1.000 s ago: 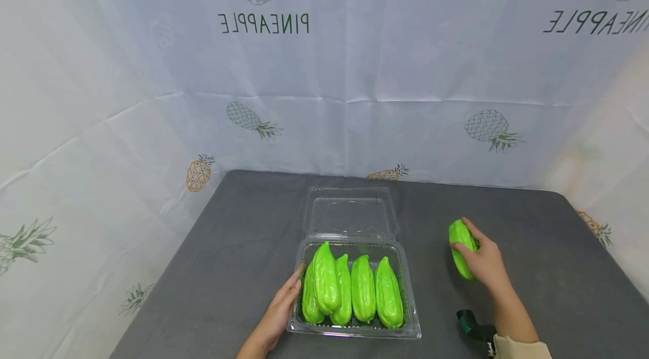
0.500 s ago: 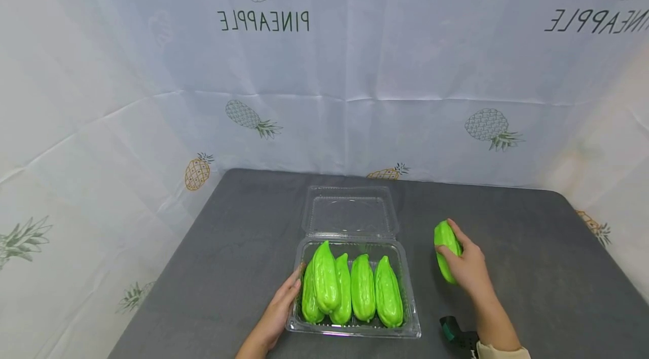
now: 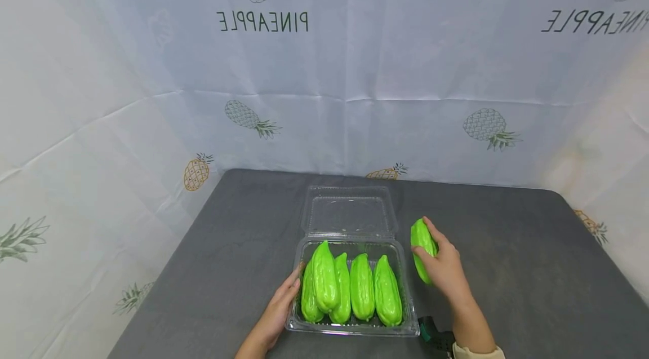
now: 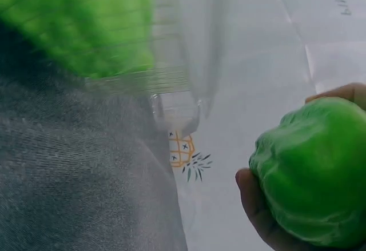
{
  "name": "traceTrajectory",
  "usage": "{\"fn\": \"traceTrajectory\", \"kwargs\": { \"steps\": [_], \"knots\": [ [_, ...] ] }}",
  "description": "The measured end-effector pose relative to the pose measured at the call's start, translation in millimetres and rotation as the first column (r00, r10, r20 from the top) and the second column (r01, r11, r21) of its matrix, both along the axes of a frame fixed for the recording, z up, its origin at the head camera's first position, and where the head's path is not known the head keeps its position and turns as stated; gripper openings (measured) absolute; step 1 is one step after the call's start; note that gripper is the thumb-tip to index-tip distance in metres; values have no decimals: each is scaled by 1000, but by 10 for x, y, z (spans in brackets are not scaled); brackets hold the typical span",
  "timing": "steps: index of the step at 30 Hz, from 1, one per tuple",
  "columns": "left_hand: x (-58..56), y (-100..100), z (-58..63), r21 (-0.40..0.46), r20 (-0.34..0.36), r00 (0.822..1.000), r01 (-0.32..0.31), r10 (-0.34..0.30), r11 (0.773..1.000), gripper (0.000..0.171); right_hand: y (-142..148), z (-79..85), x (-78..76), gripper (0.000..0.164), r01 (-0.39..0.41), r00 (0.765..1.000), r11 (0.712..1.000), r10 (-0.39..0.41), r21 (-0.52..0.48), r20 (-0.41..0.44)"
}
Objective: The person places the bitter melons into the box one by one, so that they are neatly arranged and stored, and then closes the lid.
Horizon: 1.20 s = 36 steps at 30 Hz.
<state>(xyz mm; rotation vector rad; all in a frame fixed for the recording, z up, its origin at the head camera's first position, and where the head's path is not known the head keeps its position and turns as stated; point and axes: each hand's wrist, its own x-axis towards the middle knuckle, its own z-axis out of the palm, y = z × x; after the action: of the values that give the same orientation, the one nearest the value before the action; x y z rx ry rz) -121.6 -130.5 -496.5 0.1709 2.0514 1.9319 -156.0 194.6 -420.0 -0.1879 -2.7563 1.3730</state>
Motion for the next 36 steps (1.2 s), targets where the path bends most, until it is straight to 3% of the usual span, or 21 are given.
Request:
{"fn": "traceTrajectory", "kwargs": {
  "steps": [18,28,36],
  "knots": [
    [4,-15,15,12,4,1000,3,-3,1000,67,-107,-50,186,67,-9,999,1000,8,19,39],
    [-7,-13,15,-9,-4,1000,-3,3,1000,66,-222,-28,332,68,-16,1000,1000,16,-3,-16],
    [-7,-3,7,6,3,1000,5,-5,1000,66,-533,28,316,67,-82,995,994,78,-69,-65]
  ]
}}
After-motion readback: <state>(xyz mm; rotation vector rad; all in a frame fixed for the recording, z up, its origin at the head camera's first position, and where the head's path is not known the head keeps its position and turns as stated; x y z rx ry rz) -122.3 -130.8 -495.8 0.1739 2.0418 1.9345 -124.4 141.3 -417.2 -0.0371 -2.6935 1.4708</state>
